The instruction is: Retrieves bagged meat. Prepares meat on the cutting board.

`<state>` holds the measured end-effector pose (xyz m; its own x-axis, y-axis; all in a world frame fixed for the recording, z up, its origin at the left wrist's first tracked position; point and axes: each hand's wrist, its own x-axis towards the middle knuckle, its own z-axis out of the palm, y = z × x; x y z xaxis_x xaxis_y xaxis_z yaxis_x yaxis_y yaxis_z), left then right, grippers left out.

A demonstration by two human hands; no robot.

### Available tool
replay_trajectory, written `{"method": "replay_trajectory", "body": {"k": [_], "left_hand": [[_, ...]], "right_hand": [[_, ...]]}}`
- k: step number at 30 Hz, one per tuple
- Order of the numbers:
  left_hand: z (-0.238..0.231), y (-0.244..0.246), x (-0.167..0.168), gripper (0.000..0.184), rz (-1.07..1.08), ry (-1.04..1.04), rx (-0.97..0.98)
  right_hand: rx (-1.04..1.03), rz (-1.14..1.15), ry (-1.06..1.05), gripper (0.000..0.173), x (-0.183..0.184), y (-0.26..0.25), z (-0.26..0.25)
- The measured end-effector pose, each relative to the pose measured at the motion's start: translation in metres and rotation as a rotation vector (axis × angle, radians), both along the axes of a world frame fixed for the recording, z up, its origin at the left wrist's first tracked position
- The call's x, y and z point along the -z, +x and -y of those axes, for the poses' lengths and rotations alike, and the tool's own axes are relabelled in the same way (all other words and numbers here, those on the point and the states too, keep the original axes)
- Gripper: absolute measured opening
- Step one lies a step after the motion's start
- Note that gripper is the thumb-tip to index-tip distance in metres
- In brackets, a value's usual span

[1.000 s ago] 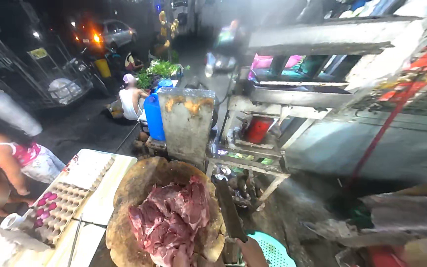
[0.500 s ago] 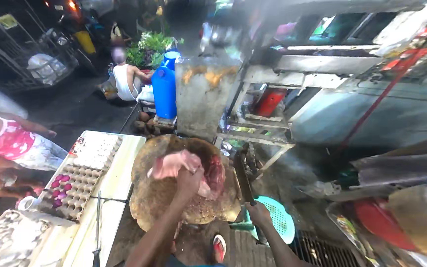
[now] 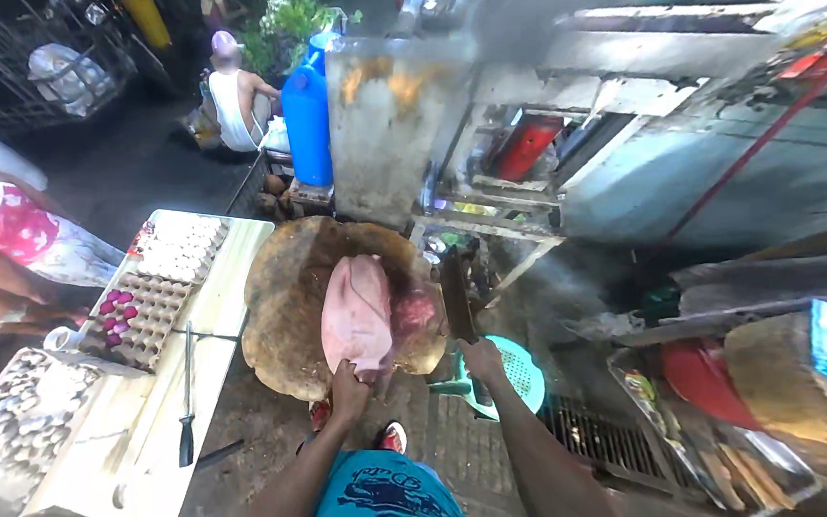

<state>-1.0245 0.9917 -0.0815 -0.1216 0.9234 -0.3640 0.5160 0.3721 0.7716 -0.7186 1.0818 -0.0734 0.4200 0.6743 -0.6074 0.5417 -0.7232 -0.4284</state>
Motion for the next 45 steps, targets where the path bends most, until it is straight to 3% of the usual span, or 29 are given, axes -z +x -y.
{"method": "replay_trajectory", "body": {"k": [2, 4, 7, 10, 17, 23, 28, 33, 37, 42, 45], "left_hand": [[0.003, 0.01, -0.001, 0.032, 0.155, -0.091, -0.274], [-0.006, 0.016, -0.013, 0.029, 0.44, -0.123, -0.6], [-0.032, 0.013, -0.019, 0.025, 0.848, -0.028, -0.921], [-0.044, 0.002, -0.016, 0.029, 1.059, 0.037, -1.004], [-0.028, -0.039, -0.004, 0.027, 1.192, 0.054, -1.131], [-0.006, -0.115, 0.046, 0.041, 0.994, -0.093, -0.979], [-0.01, -0.17, 0.051, 0.034, 0.93, -0.316, -0.864], [-0.027, -0.199, 0.025, 0.029, 0.967, -0.451, -0.732], [-0.031, -0.219, 0.029, 0.025, 0.943, -0.528, -0.639], [-0.025, -0.216, 0.033, 0.024, 0.848, -0.524, -0.568], [-0.025, -0.208, 0.034, 0.025, 0.793, -0.509, -0.562]], "right_hand": [[-0.035, 0.039, -0.009, 0.052, -0.007, -0.002, 0.0], [-0.086, 0.067, -0.039, 0.052, -0.013, -0.004, 0.001], [-0.186, 0.098, -0.018, 0.049, -0.012, -0.002, 0.002], [-0.27, 0.103, 0.002, 0.049, -0.011, 0.002, 0.006], [-0.229, 0.082, 0.058, 0.05, -0.015, 0.01, 0.079], [-0.073, 0.026, 0.089, 0.045, -0.034, -0.028, 0.174], [-0.021, 0.052, 0.067, 0.042, -0.062, -0.106, 0.21], [0.115, -0.151, 0.175, 0.042, -0.063, -0.203, 0.208], [0.1, -0.254, 0.129, 0.042, -0.042, -0.255, 0.19], [-0.016, -0.233, 0.001, 0.046, -0.014, -0.274, 0.175], [-0.072, -0.202, -0.038, 0.047, -0.021, -0.271, 0.169]]}}
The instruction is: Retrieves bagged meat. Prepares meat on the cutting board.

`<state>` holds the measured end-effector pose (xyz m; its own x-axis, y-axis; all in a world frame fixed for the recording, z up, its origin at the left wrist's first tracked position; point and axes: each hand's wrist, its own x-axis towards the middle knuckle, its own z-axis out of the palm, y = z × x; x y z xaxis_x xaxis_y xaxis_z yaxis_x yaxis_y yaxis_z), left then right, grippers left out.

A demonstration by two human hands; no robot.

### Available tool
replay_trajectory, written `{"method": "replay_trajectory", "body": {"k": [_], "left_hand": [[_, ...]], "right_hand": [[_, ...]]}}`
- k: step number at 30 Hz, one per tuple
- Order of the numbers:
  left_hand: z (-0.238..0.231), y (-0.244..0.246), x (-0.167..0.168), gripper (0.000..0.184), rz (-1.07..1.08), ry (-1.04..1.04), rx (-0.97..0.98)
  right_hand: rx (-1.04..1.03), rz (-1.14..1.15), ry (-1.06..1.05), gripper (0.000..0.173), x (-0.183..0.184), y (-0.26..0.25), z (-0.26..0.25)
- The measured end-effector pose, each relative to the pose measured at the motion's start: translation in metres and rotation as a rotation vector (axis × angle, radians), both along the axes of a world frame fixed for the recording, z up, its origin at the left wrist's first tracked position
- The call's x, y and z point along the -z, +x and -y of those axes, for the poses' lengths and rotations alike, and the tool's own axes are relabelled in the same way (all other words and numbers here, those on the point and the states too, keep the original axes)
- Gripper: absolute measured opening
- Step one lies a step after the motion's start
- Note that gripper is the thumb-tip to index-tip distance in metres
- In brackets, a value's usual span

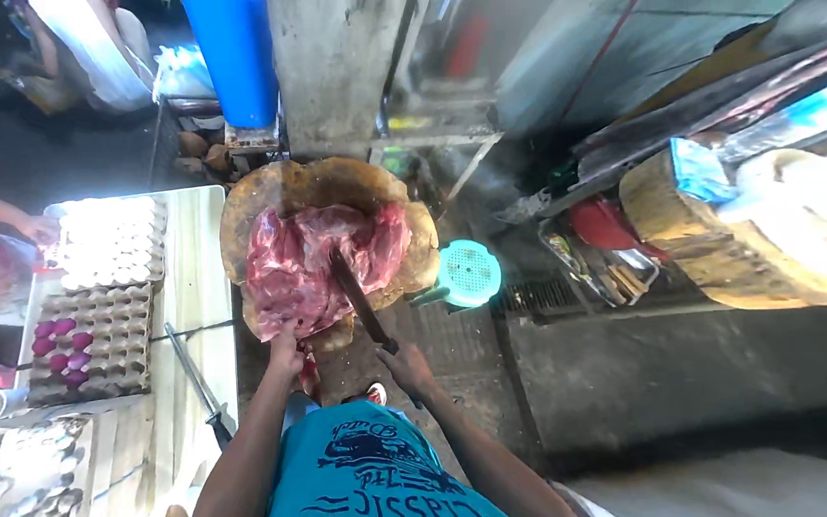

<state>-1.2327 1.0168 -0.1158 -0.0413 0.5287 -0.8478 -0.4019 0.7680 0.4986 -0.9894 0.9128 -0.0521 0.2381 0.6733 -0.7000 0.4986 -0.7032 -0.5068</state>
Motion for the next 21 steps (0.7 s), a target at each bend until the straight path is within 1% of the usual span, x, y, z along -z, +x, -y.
{"method": "replay_trajectory", "body": {"k": [3, 4, 6, 8, 10, 12, 15, 16, 17, 18, 19, 20, 21], "left_hand": [[0.003, -0.002, 0.009, 0.028, -0.006, -0.02, 0.034], [0.004, -0.003, 0.01, 0.028, -0.01, -0.026, 0.042], [0.005, -0.001, 0.008, 0.026, -0.011, -0.024, 0.015], [0.007, 0.002, 0.003, 0.027, -0.012, -0.016, -0.036], [0.007, 0.005, -0.001, 0.027, -0.021, -0.021, -0.068], [0.005, 0.007, 0.001, 0.024, -0.02, -0.025, -0.091], [0.004, 0.008, 0.0, 0.02, -0.001, -0.017, -0.103], [0.004, 0.009, -0.001, 0.02, 0.003, -0.015, -0.108], [0.002, 0.01, -0.001, 0.02, 0.005, -0.016, -0.116], [0.0, 0.011, -0.002, 0.02, 0.001, -0.022, -0.127], [0.0, 0.013, -0.004, 0.02, -0.013, -0.037, -0.138], [-0.002, 0.013, -0.004, 0.021, -0.029, -0.05, -0.139], [-0.005, 0.014, -0.004, 0.022, -0.041, -0.054, -0.134]], "right_hand": [[-0.025, 0.036, 0.04, 0.048, -0.026, 0.002, 0.0], [-0.025, 0.041, 0.079, 0.047, -0.039, 0.003, 0.001], [-0.02, 0.032, 0.227, 0.045, -0.074, 0.007, -0.003], [-0.008, -0.011, 0.473, 0.04, -0.122, 0.011, -0.01], [0.002, -0.069, 0.809, 0.034, -0.178, 0.013, -0.021], [0.011, -0.187, 1.181, 0.03, -0.237, 0.015, -0.04], [-0.005, -0.373, 1.623, 0.02, -0.33, 0.015, -0.082], [0.023, -0.402, 1.743, 0.02, -0.356, 0.01, -0.097], [0.054, -0.409, 1.812, 0.027, -0.373, 0.004, -0.11], [0.087, -0.414, 1.855, 0.031, -0.376, -0.005, -0.12], [0.113, -0.404, 1.852, 0.03, -0.353, -0.014, -0.123], [0.135, -0.36, 1.774, 0.027, -0.3, -0.023, -0.117], [0.201, -0.249, 1.659, 0.027, -0.221, -0.035, -0.107]]}}
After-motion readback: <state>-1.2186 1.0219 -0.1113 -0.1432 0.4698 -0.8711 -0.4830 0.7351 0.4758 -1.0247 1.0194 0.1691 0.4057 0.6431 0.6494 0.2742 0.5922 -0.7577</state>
